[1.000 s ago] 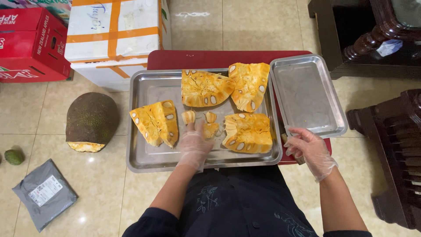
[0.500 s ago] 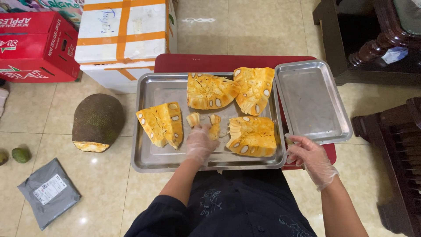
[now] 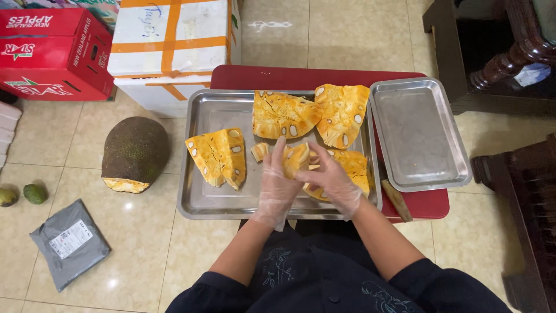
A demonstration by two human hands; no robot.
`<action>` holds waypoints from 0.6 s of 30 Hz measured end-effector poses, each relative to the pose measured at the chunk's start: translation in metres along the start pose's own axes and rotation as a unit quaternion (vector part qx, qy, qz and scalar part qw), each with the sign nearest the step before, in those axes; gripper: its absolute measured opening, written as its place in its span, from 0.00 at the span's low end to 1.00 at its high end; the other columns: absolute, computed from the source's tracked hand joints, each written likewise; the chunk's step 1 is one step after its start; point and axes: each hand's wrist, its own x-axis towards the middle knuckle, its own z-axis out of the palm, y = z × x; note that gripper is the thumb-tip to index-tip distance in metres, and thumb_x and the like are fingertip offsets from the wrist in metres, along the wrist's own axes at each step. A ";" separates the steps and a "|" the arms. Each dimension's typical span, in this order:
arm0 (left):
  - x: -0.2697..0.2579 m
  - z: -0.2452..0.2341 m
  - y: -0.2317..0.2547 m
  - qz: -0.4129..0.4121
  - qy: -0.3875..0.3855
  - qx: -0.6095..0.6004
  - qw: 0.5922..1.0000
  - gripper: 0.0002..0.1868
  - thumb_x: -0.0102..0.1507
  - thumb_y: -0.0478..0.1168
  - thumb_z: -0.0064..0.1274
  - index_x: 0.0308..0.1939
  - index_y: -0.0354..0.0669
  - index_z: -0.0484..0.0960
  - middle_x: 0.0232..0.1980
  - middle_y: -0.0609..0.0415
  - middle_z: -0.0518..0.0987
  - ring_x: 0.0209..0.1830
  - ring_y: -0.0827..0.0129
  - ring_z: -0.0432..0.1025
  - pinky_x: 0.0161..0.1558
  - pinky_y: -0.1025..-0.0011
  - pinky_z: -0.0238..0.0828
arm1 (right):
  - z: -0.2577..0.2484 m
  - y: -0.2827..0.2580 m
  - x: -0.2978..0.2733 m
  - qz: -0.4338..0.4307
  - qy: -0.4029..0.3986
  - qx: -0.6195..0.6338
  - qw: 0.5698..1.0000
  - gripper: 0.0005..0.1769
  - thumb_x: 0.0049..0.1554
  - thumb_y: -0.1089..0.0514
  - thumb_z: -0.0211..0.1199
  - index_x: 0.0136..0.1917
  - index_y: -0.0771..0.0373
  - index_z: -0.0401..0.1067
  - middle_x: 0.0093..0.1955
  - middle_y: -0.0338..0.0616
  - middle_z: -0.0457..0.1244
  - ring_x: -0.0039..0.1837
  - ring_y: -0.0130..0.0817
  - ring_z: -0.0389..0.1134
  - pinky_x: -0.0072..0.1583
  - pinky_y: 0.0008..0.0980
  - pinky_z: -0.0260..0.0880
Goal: Extracting jackfruit bulbs from the fruit segments and placing them on a tray
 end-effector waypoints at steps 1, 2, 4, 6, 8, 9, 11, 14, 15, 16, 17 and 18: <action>0.002 0.004 -0.011 0.053 -0.027 0.085 0.995 0.58 0.42 0.37 0.74 0.77 0.50 0.67 0.56 0.45 0.70 0.58 0.55 0.71 0.68 0.64 0.68 | 0.003 0.005 0.004 -0.001 0.021 0.013 1.000 0.59 0.43 0.62 0.78 0.82 0.62 0.52 0.63 0.47 0.53 0.47 0.29 0.70 0.37 0.21 0.70; 0.004 0.007 -0.023 0.105 -0.054 0.170 0.978 0.60 0.41 0.38 0.76 0.78 0.52 0.67 0.58 0.52 0.70 0.59 0.67 0.68 0.75 0.72 0.60 | 0.006 0.010 0.008 -0.002 0.042 0.027 0.999 0.55 0.42 0.65 0.78 0.80 0.63 0.58 0.53 0.42 0.54 0.43 0.27 0.69 0.34 0.18 0.71; 0.000 0.000 -0.019 0.062 -0.051 0.054 0.995 0.62 0.42 0.39 0.73 0.81 0.54 0.62 0.57 0.48 0.69 0.60 0.61 0.69 0.74 0.68 0.62 | 0.000 0.016 0.013 -0.023 0.018 0.049 0.998 0.56 0.40 0.70 0.79 0.79 0.61 0.61 0.54 0.44 0.58 0.47 0.31 0.71 0.40 0.23 0.75; -0.005 -0.014 0.001 0.017 -0.049 -0.064 0.997 0.65 0.43 0.39 0.71 0.83 0.56 0.57 0.56 0.44 0.69 0.61 0.54 0.70 0.72 0.64 0.64 | -0.009 0.023 0.017 -0.043 -0.005 0.070 0.997 0.57 0.37 0.74 0.80 0.78 0.59 0.64 0.54 0.47 0.63 0.51 0.34 0.72 0.47 0.29 0.79; -0.009 -0.033 0.039 -0.146 -0.149 -0.266 0.941 0.69 0.43 0.39 0.79 0.84 0.59 0.54 0.64 0.38 0.64 0.62 0.49 0.71 0.62 0.62 0.76 | -0.021 0.029 0.021 -0.049 -0.033 0.053 0.997 0.56 0.36 0.75 0.82 0.75 0.52 0.68 0.56 0.44 0.68 0.54 0.32 0.73 0.51 0.32 0.80; -0.011 -0.044 0.050 -0.147 -0.150 -0.267 0.941 0.69 0.43 0.39 0.79 0.84 0.59 0.54 0.64 0.38 0.64 0.62 0.49 0.71 0.62 0.62 0.76 | -0.022 0.028 0.020 -0.048 -0.032 0.052 0.997 0.56 0.36 0.75 0.82 0.75 0.52 0.68 0.56 0.44 0.68 0.54 0.32 0.73 0.51 0.32 0.80; -0.011 -0.065 0.075 -0.261 -0.194 -0.364 0.873 0.51 0.49 0.31 0.68 0.77 0.47 0.68 0.59 0.43 0.73 0.54 0.57 0.75 0.49 0.65 0.82 | -0.026 0.024 0.022 -0.073 -0.047 0.007 0.996 0.58 0.37 0.75 0.81 0.78 0.52 0.65 0.53 0.39 0.66 0.53 0.26 0.71 0.50 0.26 0.80; -0.007 -0.050 0.044 -0.252 -0.177 -0.413 0.857 0.46 0.44 0.26 0.71 0.67 0.46 0.73 0.54 0.48 0.77 0.48 0.60 0.79 0.44 0.68 0.82 | -0.012 0.000 0.010 -0.083 -0.069 -0.031 0.994 0.59 0.39 0.74 0.82 0.79 0.51 0.63 0.54 0.42 0.67 0.54 0.28 0.69 0.49 0.25 0.80; -0.006 -0.042 0.028 -0.252 -0.176 -0.413 0.857 0.46 0.44 0.26 0.71 0.67 0.46 0.73 0.54 0.48 0.77 0.48 0.60 0.79 0.44 0.68 0.82 | -0.013 -0.017 0.002 -0.082 -0.070 -0.031 0.994 0.59 0.39 0.74 0.82 0.79 0.51 0.63 0.54 0.42 0.67 0.54 0.28 0.69 0.49 0.25 0.80; -0.004 -0.034 0.013 -0.202 -0.153 -0.430 0.866 0.47 0.39 0.25 0.74 0.61 0.44 0.73 0.50 0.48 0.79 0.47 0.60 0.79 0.45 0.67 0.82 | -0.013 -0.035 -0.006 -0.075 -0.013 -0.066 0.995 0.48 0.46 0.65 0.78 0.77 0.57 0.64 0.57 0.51 0.66 0.59 0.39 0.68 0.56 0.36 0.77; -0.003 -0.026 -0.002 -0.152 -0.130 -0.446 0.873 0.48 0.33 0.23 0.78 0.55 0.42 0.73 0.47 0.47 0.82 0.45 0.60 0.80 0.46 0.66 0.82 | -0.013 -0.054 -0.014 -0.067 0.044 -0.100 0.992 0.40 0.52 0.56 0.75 0.75 0.63 0.66 0.61 0.60 0.64 0.63 0.50 0.66 0.63 0.47 0.74; 0.000 -0.027 0.006 -0.152 -0.129 -0.446 0.872 0.48 0.33 0.23 0.78 0.55 0.42 0.73 0.47 0.47 0.82 0.45 0.60 0.80 0.46 0.66 0.82 | -0.018 -0.046 -0.008 -0.067 0.043 -0.101 0.992 0.40 0.52 0.56 0.75 0.75 0.63 0.66 0.61 0.60 0.64 0.63 0.50 0.66 0.63 0.47 0.74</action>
